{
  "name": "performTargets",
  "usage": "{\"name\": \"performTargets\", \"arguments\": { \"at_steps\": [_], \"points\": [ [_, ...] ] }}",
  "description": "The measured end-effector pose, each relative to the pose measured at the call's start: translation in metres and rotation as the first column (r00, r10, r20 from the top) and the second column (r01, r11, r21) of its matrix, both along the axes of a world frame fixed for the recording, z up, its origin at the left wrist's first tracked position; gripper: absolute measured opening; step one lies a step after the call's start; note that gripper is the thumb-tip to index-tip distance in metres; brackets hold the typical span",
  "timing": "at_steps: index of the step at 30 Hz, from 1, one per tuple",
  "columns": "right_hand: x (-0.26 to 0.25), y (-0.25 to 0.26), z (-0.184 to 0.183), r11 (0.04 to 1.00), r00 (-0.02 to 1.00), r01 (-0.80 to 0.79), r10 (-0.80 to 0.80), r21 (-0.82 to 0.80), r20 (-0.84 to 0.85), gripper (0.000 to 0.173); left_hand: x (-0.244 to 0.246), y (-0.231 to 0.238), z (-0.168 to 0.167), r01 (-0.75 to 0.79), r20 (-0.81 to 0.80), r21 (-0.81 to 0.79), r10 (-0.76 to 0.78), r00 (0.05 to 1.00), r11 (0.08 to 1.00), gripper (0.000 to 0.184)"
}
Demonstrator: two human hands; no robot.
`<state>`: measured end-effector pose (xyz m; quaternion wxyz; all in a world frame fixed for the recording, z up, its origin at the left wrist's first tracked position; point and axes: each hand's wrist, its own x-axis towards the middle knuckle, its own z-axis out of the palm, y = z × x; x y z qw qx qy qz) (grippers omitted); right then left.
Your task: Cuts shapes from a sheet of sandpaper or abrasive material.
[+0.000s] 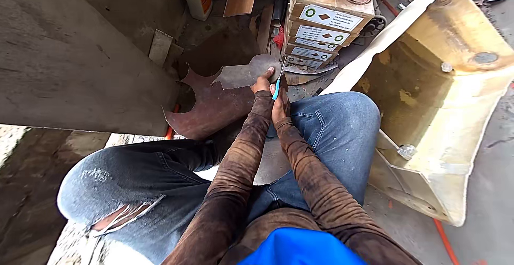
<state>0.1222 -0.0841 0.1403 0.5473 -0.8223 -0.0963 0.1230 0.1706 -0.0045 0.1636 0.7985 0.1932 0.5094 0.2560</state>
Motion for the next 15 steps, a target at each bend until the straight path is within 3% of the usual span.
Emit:
{"name": "performTargets", "arguments": {
  "at_steps": [3,6,11,15],
  "points": [
    [-0.004,-0.005,0.01,0.987,0.992,0.007,0.014,0.159,-0.129,0.07,0.001,-0.005,0.006,0.01,0.029,-0.035,-0.009,1.0,0.999,0.074],
    [-0.009,-0.015,0.015,0.98,0.98,0.008,0.032,0.198,-0.199,0.072,0.0,-0.017,0.007,0.023,-0.002,-0.075,-0.023,1.0,0.997,0.08],
    [-0.018,-0.02,0.015,0.993,0.963,0.052,-0.021,0.107,-0.269,0.078,-0.008,-0.027,0.005,0.046,-0.067,-0.068,-0.05,0.996,0.997,0.077],
    [-0.018,-0.012,0.034,0.993,0.954,-0.057,0.023,-0.104,-0.3,0.07,-0.018,-0.015,-0.003,0.029,-0.089,-0.045,-0.033,0.996,0.999,0.069]
  ]
}}
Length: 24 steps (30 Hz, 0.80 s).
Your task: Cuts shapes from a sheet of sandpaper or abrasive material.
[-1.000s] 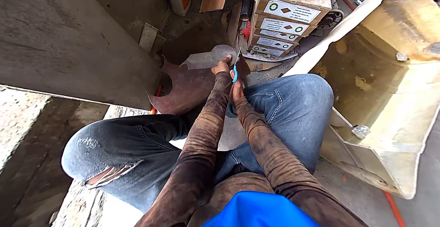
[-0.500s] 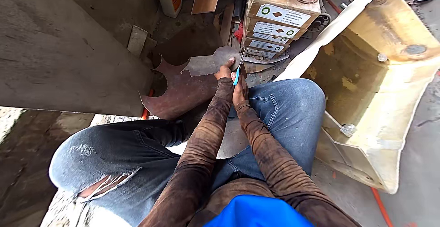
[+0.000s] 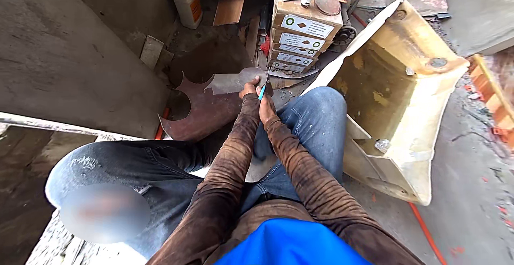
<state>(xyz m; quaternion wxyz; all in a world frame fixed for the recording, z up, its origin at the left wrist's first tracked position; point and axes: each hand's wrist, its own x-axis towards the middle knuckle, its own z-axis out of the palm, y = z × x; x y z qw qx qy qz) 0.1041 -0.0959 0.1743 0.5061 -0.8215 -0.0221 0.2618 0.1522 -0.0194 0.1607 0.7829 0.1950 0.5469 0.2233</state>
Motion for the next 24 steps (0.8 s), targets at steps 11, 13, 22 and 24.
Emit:
{"name": "performTargets", "arguments": {
  "at_steps": [11,13,22,24],
  "points": [
    [0.016,0.002,-0.03,0.988,0.95,-0.145,0.127,-0.045,-0.286,0.072,0.009,0.024,-0.055,0.006,-0.126,-0.033,-0.01,0.992,0.999,0.069],
    [0.018,-0.022,0.013,0.939,0.858,-0.332,0.34,0.089,-0.385,0.072,0.011,0.039,-0.035,-0.077,-0.021,-0.027,0.077,0.997,0.997,0.064],
    [0.081,-0.03,0.009,0.963,0.975,0.053,-0.107,0.265,0.195,0.065,0.008,0.041,-0.01,-0.165,0.186,0.045,0.154,0.97,0.985,0.053],
    [0.099,-0.001,-0.009,0.926,0.978,0.167,-0.199,0.339,0.062,0.063,-0.002,0.017,-0.006,-0.024,0.159,0.12,0.004,0.987,0.993,0.067]
  ]
}}
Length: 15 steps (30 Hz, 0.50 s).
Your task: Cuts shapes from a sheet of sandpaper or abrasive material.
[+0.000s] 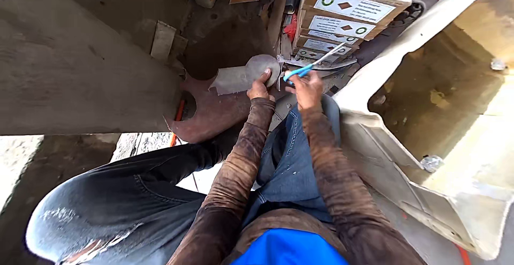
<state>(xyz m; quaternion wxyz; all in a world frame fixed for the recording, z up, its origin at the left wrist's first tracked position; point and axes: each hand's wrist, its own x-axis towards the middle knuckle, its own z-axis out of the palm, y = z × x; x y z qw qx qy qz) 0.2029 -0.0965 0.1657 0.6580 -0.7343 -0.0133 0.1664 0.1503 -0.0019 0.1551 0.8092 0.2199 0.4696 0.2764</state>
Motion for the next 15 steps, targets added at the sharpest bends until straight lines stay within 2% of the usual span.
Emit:
{"name": "performTargets", "arguments": {
  "at_steps": [2,5,8,10,11,12,13,14,15],
  "points": [
    [-0.003,0.014,-0.006,0.996,0.994,-0.004,0.014,0.091,-0.107,0.051,-0.007,-0.014,0.002,0.005,-0.022,0.017,-0.005,1.0,1.0,0.076],
    [0.002,0.03,-0.017,0.971,0.988,0.081,-0.048,0.226,-0.145,0.039,-0.008,-0.022,0.002,-0.025,-0.085,0.022,0.027,0.996,0.999,0.078],
    [0.009,0.027,-0.035,0.97,0.983,0.105,-0.069,0.22,-0.168,0.037,-0.006,-0.029,-0.011,-0.08,-0.113,0.032,0.084,0.99,0.996,0.077],
    [0.01,0.02,-0.039,0.987,0.988,0.083,-0.064,0.138,-0.141,0.042,-0.02,-0.037,-0.02,0.066,-0.149,0.116,-0.048,0.988,0.991,0.059],
    [0.01,0.019,-0.039,0.991,0.989,0.076,-0.062,0.107,-0.132,0.042,-0.034,-0.038,-0.022,0.239,-0.209,0.185,-0.2,0.957,0.953,0.053],
    [0.011,0.018,-0.037,0.993,0.989,0.072,-0.06,0.091,-0.133,0.043,-0.054,-0.035,-0.019,0.479,-0.304,0.238,-0.404,0.863,0.845,0.057],
    [0.012,0.017,-0.036,0.994,0.989,0.069,-0.057,0.084,-0.138,0.043,-0.073,-0.031,-0.01,0.675,-0.395,0.253,-0.563,0.726,0.693,0.059],
    [0.011,0.015,-0.035,0.995,0.99,0.065,-0.054,0.076,-0.133,0.042,-0.091,-0.026,0.004,0.813,-0.506,0.273,-0.642,0.577,0.515,0.057],
    [0.011,0.014,-0.032,0.996,0.991,0.053,-0.043,0.072,-0.125,0.043,-0.106,-0.017,0.021,0.898,-0.643,0.324,-0.627,0.44,0.299,0.048]
  ]
}}
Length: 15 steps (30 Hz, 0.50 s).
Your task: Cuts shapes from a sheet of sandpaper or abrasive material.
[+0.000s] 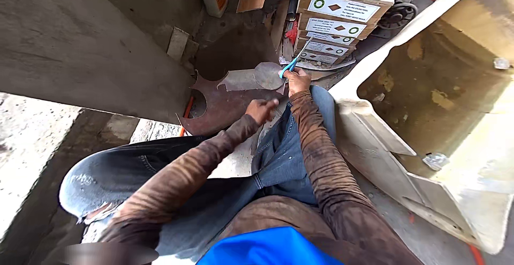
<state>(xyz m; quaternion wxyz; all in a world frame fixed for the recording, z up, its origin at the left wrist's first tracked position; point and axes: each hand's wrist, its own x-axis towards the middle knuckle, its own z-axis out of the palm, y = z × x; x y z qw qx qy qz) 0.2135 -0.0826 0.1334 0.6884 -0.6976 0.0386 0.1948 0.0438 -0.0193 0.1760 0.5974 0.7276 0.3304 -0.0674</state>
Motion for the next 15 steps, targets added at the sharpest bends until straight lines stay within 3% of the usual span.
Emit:
{"name": "performTargets", "arguments": {
  "at_steps": [1,3,5,6,7,9,13,15],
  "points": [
    [0.0,0.0,0.004,1.0,1.0,-0.018,0.018,-0.007,0.013,0.044,-0.012,0.012,0.016,0.152,0.001,0.262,-0.157,0.988,0.953,0.038],
    [-0.002,-0.004,0.012,0.998,0.998,-0.058,0.059,-0.024,0.03,0.046,-0.025,0.036,0.04,0.242,0.049,0.757,-0.423,0.905,0.607,0.03],
    [-0.004,-0.01,0.019,0.996,0.996,-0.081,0.083,-0.033,0.037,0.047,-0.011,0.059,0.048,0.215,0.008,0.936,-0.626,0.78,0.28,0.044],
    [-0.003,-0.012,0.023,0.995,0.995,-0.091,0.092,-0.028,0.045,0.047,0.001,0.066,0.045,0.255,-0.065,0.948,-0.666,0.743,0.191,0.059],
    [-0.002,-0.015,0.025,0.995,0.993,-0.102,0.103,-0.016,0.059,0.048,0.015,0.068,0.038,0.307,-0.126,0.94,-0.681,0.721,0.15,0.075],
    [0.002,-0.022,0.027,0.992,0.989,-0.123,0.12,0.025,0.091,0.049,0.038,0.064,0.015,0.343,-0.152,0.928,-0.692,0.706,0.147,0.085],
    [0.01,-0.04,0.025,0.984,0.972,-0.177,0.169,0.035,0.164,0.053,0.053,0.023,-0.003,0.408,-0.184,0.879,-0.615,0.767,0.246,0.069],
    [0.01,-0.041,0.027,0.974,0.947,-0.227,0.22,0.005,0.236,0.053,0.051,0.008,-0.005,0.353,-0.17,0.898,-0.534,0.829,0.262,0.065]
  ]
}}
